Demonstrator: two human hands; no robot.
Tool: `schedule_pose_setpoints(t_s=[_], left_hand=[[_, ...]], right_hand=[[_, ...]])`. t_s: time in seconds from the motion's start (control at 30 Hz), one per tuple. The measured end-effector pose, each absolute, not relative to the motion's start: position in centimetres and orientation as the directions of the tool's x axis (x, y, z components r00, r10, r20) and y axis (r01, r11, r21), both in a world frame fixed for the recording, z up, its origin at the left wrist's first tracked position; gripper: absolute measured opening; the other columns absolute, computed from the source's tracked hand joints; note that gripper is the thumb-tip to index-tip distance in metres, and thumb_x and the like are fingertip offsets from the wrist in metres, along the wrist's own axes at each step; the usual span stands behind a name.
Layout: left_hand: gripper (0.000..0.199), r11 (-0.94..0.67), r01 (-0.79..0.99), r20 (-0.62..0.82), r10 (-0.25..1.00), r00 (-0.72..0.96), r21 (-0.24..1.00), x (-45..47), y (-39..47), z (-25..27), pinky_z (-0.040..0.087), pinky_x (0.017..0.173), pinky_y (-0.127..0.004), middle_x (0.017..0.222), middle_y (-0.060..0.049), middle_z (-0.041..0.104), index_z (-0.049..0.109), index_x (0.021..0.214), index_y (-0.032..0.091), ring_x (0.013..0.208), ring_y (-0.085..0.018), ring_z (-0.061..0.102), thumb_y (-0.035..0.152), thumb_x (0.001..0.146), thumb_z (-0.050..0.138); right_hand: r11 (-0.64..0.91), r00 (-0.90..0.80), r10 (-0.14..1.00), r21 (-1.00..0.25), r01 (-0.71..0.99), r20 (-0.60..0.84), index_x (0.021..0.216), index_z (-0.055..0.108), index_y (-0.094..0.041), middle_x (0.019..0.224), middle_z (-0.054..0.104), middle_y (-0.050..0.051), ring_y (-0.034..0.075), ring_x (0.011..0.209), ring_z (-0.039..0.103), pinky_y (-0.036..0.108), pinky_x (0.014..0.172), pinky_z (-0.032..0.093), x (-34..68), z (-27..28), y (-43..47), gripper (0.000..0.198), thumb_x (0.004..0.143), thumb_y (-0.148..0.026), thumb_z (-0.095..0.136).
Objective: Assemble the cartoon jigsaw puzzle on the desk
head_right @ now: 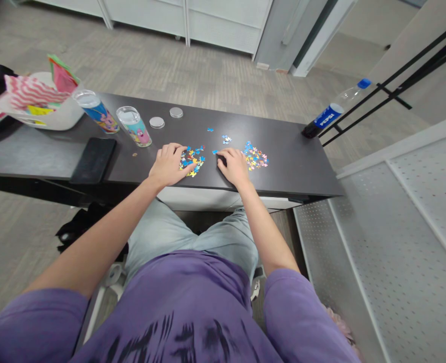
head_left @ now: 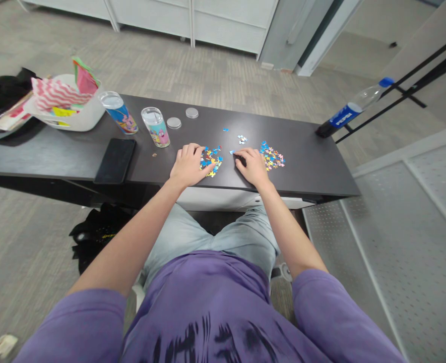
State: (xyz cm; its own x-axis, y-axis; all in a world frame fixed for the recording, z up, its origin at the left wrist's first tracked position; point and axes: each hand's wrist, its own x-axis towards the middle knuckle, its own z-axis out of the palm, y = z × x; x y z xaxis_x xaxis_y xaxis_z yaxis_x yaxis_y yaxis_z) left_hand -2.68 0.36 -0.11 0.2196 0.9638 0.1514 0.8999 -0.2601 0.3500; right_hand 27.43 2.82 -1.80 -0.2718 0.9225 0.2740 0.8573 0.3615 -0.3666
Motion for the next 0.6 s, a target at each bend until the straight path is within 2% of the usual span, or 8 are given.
schedule_pose_setpoints(t_s=[0.23, 0.4, 0.5, 0.6], left_hand=[[0.073, -0.255, 0.908, 0.122, 0.966, 0.227, 0.332, -2.7, 0.2, 0.4, 0.049, 0.149, -0.066, 0.183, -0.027, 0.068, 0.07, 0.183, 0.015, 0.171, -0.051, 0.061, 0.053, 0.121, 0.073], [0.072, -0.269, 0.893, 0.138, 0.962, 0.234, 0.36, -2.9, 0.3, 0.2, 0.05, 0.149, -0.07, 0.182, -0.028, 0.069, 0.071, 0.18, 0.016, 0.171, -0.054, 0.062, 0.055, 0.12, 0.073], [0.07, -0.277, 0.885, 0.155, 0.96, 0.234, 0.374, -2.9, 0.3, 0.0, 0.051, 0.148, -0.07, 0.181, -0.025, 0.071, 0.072, 0.179, 0.02, 0.169, -0.054, 0.063, 0.056, 0.12, 0.074], [0.07, -0.273, 0.885, 0.153, 0.961, 0.232, 0.376, -2.9, 0.3, 0.0, 0.051, 0.148, -0.069, 0.181, -0.025, 0.071, 0.072, 0.18, 0.02, 0.169, -0.052, 0.063, 0.058, 0.12, 0.074]], right_hand=[[0.419, -0.382, 0.907, -0.298, 0.858, 0.177, 0.161, 0.093, -0.03, 0.172, 0.085, 0.015, 0.045, 0.153, 0.073, 0.066, 0.137, 0.055, 26.8, -0.6, 2.3, 0.046, 0.128, -0.033, 0.06], [0.39, -0.368, 0.921, -0.327, 0.861, 0.13, 0.17, 0.085, -0.031, 0.179, 0.083, 0.012, 0.047, 0.161, 0.068, 0.067, 0.14, 0.051, 26.4, 0.6, 1.6, 0.052, 0.126, -0.033, 0.059], [0.373, -0.355, 0.928, -0.332, 0.866, 0.117, 0.171, 0.084, -0.03, 0.177, 0.084, 0.013, 0.048, 0.161, 0.068, 0.067, 0.141, 0.05, 26.2, 0.8, 1.5, 0.053, 0.124, -0.034, 0.058], [0.368, -0.342, 0.93, -0.329, 0.87, 0.135, 0.173, 0.081, -0.027, 0.184, 0.078, 0.015, 0.047, 0.163, 0.069, 0.067, 0.143, 0.05, 26.3, 0.6, 1.5, 0.056, 0.122, -0.033, 0.059]])
